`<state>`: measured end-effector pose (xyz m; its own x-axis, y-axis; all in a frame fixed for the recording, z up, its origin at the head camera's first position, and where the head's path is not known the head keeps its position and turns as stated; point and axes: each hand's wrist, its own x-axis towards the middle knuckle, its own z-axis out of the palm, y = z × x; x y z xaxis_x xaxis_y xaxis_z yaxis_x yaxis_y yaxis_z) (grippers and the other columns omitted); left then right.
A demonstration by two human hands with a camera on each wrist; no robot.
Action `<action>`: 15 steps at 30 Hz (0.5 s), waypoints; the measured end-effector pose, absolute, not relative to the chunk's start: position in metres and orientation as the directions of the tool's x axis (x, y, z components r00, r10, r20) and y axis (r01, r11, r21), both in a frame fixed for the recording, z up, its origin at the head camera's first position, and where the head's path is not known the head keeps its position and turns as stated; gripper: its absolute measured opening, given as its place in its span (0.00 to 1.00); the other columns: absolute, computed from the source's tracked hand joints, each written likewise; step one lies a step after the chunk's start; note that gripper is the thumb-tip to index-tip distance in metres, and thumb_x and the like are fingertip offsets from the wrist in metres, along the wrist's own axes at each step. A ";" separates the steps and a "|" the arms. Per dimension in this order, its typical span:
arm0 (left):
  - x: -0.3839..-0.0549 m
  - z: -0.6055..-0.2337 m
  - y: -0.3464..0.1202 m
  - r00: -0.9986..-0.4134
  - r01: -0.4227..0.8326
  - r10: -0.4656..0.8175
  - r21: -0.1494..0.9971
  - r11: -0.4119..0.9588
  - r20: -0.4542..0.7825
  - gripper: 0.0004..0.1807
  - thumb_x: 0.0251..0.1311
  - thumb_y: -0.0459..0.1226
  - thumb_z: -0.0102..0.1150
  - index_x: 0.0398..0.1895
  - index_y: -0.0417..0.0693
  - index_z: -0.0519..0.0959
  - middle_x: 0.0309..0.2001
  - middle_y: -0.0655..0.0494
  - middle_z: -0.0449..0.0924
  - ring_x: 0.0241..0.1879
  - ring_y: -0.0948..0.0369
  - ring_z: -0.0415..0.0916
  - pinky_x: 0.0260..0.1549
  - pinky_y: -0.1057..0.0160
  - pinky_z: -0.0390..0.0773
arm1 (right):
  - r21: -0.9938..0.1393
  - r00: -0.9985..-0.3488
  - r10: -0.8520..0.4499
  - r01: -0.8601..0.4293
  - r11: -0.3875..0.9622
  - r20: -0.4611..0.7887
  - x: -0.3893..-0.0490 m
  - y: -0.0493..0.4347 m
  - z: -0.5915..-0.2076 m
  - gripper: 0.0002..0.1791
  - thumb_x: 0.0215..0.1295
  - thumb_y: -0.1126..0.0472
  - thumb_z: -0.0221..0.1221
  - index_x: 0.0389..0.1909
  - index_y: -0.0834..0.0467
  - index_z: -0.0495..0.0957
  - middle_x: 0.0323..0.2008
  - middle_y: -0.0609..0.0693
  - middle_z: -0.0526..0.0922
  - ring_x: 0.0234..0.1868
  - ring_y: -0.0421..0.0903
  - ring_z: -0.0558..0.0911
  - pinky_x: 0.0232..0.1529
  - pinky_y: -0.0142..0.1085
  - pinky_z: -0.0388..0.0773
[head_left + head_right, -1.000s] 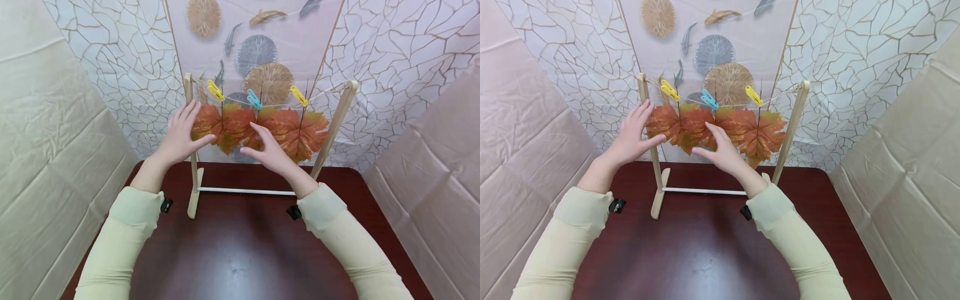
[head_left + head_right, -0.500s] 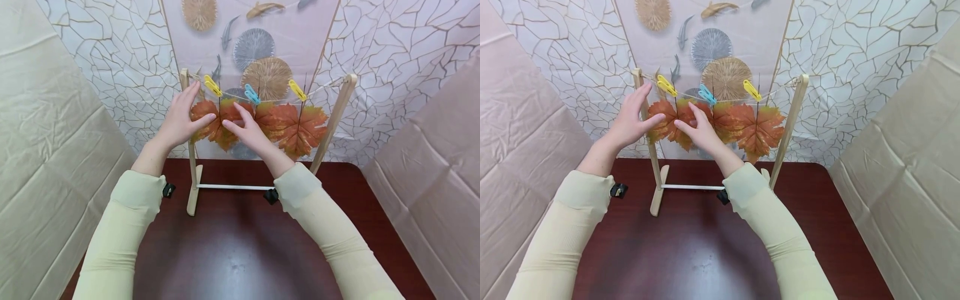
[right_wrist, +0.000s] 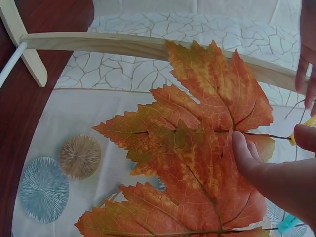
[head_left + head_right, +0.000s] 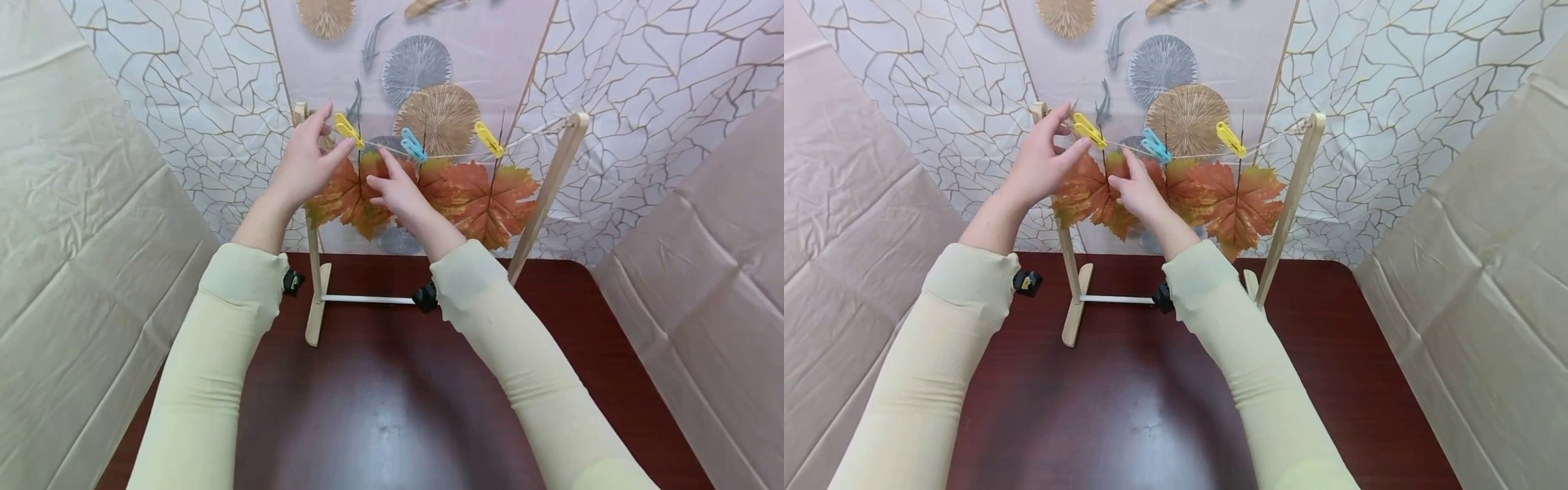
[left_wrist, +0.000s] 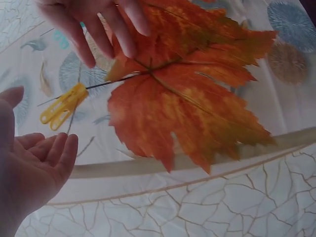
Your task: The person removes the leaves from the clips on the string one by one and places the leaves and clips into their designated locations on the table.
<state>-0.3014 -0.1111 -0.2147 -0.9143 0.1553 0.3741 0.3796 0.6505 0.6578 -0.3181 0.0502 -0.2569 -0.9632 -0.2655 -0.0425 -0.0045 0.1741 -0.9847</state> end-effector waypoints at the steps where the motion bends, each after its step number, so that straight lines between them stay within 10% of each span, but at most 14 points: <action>1: -0.302 -0.212 -0.110 -0.922 0.360 0.146 0.659 0.660 0.358 0.38 0.65 0.51 0.49 0.74 0.51 0.48 0.71 0.53 0.56 0.61 0.56 0.64 0.58 0.58 0.70 | -0.985 -0.963 -0.266 0.004 0.172 -0.050 -0.320 0.049 -0.257 0.35 0.72 0.61 0.45 0.74 0.42 0.41 0.75 0.42 0.39 0.70 0.47 0.61 0.61 0.42 0.71; 9: -0.307 -0.204 -0.100 -0.941 0.291 0.077 0.672 0.681 0.330 0.32 0.66 0.45 0.49 0.71 0.50 0.56 0.71 0.58 0.58 0.63 0.60 0.65 0.60 0.63 0.69 | -0.987 -0.940 -0.340 -0.016 0.157 -0.039 -0.326 0.039 -0.258 0.32 0.73 0.57 0.44 0.74 0.47 0.44 0.73 0.49 0.49 0.65 0.52 0.68 0.60 0.46 0.71; 15: -0.310 -0.204 -0.096 -0.939 0.267 0.000 0.725 0.635 0.345 0.22 0.66 0.39 0.50 0.62 0.47 0.70 0.55 0.50 0.77 0.53 0.59 0.74 0.53 0.66 0.74 | -0.970 -0.956 -0.292 -0.077 0.229 0.007 -0.328 0.034 -0.263 0.21 0.72 0.58 0.46 0.63 0.59 0.67 0.59 0.56 0.74 0.46 0.51 0.81 0.49 0.41 0.79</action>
